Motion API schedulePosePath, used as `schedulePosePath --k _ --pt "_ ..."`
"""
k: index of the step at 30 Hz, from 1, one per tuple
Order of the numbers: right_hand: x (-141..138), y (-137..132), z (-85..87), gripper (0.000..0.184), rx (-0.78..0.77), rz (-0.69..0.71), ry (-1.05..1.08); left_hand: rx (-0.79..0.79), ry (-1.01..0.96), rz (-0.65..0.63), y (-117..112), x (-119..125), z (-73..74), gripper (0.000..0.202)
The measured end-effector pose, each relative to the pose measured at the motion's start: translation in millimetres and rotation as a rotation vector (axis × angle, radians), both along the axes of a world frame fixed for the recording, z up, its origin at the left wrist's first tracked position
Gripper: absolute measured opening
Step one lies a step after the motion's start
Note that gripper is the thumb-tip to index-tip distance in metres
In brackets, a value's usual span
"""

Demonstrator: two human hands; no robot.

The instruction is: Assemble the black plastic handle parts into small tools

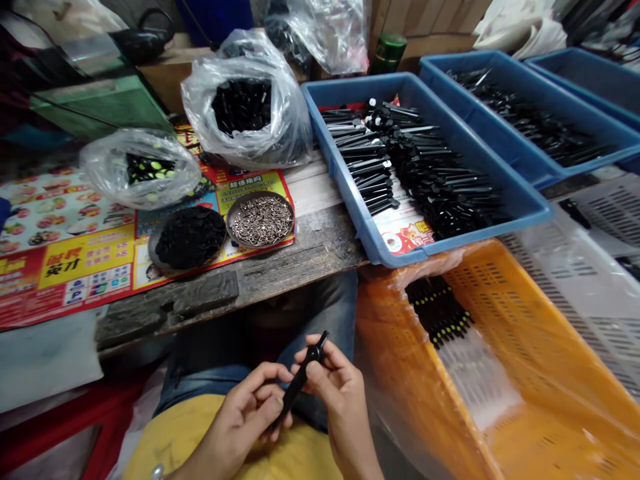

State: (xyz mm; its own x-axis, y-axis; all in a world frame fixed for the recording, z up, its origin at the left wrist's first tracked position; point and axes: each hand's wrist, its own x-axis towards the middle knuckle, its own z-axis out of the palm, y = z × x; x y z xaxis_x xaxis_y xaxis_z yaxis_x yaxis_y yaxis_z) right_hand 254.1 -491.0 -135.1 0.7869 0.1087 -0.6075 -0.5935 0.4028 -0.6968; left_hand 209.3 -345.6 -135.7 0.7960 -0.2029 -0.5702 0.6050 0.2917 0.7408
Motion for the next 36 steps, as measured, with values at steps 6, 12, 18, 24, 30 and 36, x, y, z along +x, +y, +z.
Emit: schedulePosePath --k 6,12,18,24,30,36 --pt "-0.7 -0.1 -0.8 0.035 0.000 -0.001 0.006 -0.008 -0.021 0.011 -0.5 -1.8 -1.0 0.042" --pt "-0.7 -0.1 -1.9 0.036 -0.005 -0.010 -0.002 -0.006 -0.027 0.008 -0.1 -1.9 -2.1 0.041" --pt "-0.7 0.0 -1.5 0.036 -0.006 -0.015 -0.002 -0.014 -0.028 0.014 -0.3 -2.0 -0.8 0.040" --pt "-0.7 0.4 -0.8 0.034 0.004 -0.015 -0.003 -0.013 -0.019 0.012 0.7 -3.5 -0.3 0.039" --pt "-0.3 -0.2 -0.4 0.034 0.003 -0.011 0.001 -0.005 -0.002 0.004 0.7 -1.8 -0.6 0.040" --pt "-0.4 -1.0 -1.5 0.034 -0.015 -0.008 -0.001 -0.006 -0.018 0.010 -0.4 -1.7 -2.2 0.041"
